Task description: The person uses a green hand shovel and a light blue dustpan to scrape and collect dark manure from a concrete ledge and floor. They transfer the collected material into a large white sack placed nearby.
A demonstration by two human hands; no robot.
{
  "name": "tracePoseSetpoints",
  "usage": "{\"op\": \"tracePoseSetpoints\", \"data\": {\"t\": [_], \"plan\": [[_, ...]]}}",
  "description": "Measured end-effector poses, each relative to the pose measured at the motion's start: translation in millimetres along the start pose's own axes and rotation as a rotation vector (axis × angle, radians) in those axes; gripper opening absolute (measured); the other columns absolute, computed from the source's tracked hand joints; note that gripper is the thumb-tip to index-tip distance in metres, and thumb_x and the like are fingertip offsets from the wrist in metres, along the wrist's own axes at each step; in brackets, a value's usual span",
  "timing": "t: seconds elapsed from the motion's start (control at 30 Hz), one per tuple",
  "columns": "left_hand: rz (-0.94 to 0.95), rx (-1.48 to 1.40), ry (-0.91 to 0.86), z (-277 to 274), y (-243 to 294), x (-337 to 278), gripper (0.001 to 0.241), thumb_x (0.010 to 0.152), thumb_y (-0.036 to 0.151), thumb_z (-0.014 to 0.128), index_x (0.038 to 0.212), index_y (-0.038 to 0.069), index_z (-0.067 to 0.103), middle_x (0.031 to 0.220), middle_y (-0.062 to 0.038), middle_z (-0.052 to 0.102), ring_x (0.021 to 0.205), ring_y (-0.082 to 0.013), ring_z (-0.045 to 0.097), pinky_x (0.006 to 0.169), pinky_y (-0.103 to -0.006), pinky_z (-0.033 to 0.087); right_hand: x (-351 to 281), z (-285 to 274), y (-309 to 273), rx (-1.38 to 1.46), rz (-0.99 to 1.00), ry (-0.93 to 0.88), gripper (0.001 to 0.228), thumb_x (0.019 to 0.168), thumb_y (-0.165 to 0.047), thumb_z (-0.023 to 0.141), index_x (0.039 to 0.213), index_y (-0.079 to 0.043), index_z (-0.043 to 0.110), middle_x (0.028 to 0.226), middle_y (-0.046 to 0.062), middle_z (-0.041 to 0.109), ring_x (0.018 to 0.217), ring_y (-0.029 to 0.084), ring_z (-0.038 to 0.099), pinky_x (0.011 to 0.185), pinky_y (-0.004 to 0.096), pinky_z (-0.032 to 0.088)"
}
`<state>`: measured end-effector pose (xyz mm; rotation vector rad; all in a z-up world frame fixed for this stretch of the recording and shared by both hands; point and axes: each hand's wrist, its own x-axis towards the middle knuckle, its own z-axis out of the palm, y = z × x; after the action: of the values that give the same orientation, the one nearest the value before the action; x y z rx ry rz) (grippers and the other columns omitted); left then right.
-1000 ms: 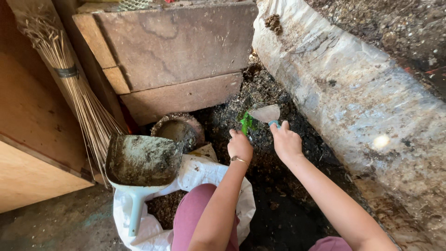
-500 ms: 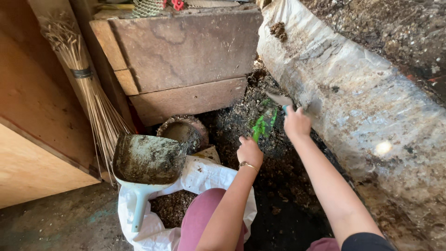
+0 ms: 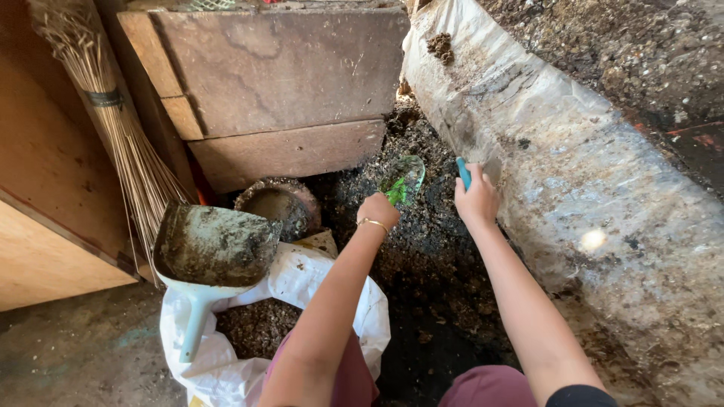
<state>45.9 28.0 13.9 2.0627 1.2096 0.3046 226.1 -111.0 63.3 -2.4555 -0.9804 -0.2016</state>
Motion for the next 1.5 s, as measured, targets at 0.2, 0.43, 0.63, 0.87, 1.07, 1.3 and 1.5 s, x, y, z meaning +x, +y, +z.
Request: {"op": "tracePoseSetpoints", "data": {"t": [0.2, 0.43, 0.63, 0.87, 1.07, 1.3, 1.5], "plan": [[-0.015, -0.004, -0.141, -34, 36, -36, 0.041, 0.085, 0.023, 0.059, 0.112, -0.004, 0.073, 0.110, -0.027, 0.074, 0.110, -0.0401, 0.072, 0.092, -0.0497, 0.058, -11, -37, 45, 0.019, -0.107, 0.370, 0.032, 0.098, -0.032, 0.069, 0.127, -0.024, 0.061, 0.104, 0.015, 0.064, 0.094, 0.043, 0.070, 0.078, 0.056, 0.057], [-0.052, -0.154, -0.142, -21, 46, -43, 0.043, 0.088, 0.023, 0.054, 0.117, -0.007, 0.067, 0.106, -0.027, 0.073, 0.105, -0.0416, 0.073, 0.088, -0.0490, 0.059, -42, -77, 56, 0.020, -0.047, 0.399, 0.030, 0.105, -0.032, 0.063, 0.131, -0.020, 0.057, 0.112, 0.015, 0.066, 0.094, 0.045, 0.070, 0.080, 0.059, 0.056], [-0.110, -0.202, -0.097, -33, 56, -52, 0.034, 0.082, 0.021, 0.056, 0.103, -0.004, 0.066, 0.098, -0.023, 0.075, 0.106, -0.0408, 0.072, 0.094, -0.0481, 0.058, -25, -66, 58, 0.164, 0.038, 0.381, 0.033, 0.103, -0.032, 0.066, 0.134, -0.023, 0.056, 0.118, 0.013, 0.067, 0.103, 0.042, 0.068, 0.085, 0.057, 0.055], [-0.231, -0.686, -0.145, -23, 41, -11, 0.041, 0.080, 0.007, 0.062, 0.117, -0.009, 0.055, 0.084, -0.025, 0.069, 0.053, -0.0370, 0.071, 0.044, -0.0530, 0.064, -29, -56, 54, 0.289, 0.014, 0.352, 0.031, 0.106, -0.026, 0.064, 0.133, -0.015, 0.054, 0.120, 0.018, 0.067, 0.105, 0.044, 0.067, 0.081, 0.057, 0.054], [-0.269, -0.919, -0.162, -28, 31, -19, 0.063, 0.076, 0.006, 0.065, 0.136, -0.008, 0.050, 0.105, -0.026, 0.063, 0.055, -0.0332, 0.071, 0.046, -0.0479, 0.065, -38, -42, 16, 0.154, -0.085, 0.149, 0.032, 0.096, -0.034, 0.070, 0.125, -0.022, 0.064, 0.112, 0.013, 0.066, 0.105, 0.041, 0.066, 0.086, 0.057, 0.054], [-0.291, -1.000, -0.120, 23, -20, 16, 0.040, 0.078, 0.010, 0.066, 0.117, -0.001, 0.068, 0.086, -0.018, 0.065, 0.058, -0.0258, 0.071, 0.046, -0.0344, 0.067, -79, -45, -25, -0.036, -0.120, -0.187, 0.029, 0.095, -0.047, 0.063, 0.123, -0.039, 0.062, 0.114, -0.002, 0.063, 0.105, 0.029, 0.070, 0.090, 0.050, 0.055], [-0.356, -1.030, -0.047, 40, -26, 48, 0.046, 0.077, 0.013, 0.069, 0.121, 0.000, 0.066, 0.084, -0.016, 0.066, 0.056, -0.0239, 0.069, 0.044, -0.0334, 0.065, -76, -23, -36, -0.178, -0.179, -0.270, 0.033, 0.093, -0.045, 0.061, 0.124, -0.034, 0.059, 0.112, 0.007, 0.064, 0.093, 0.041, 0.074, 0.082, 0.053, 0.058]]}}
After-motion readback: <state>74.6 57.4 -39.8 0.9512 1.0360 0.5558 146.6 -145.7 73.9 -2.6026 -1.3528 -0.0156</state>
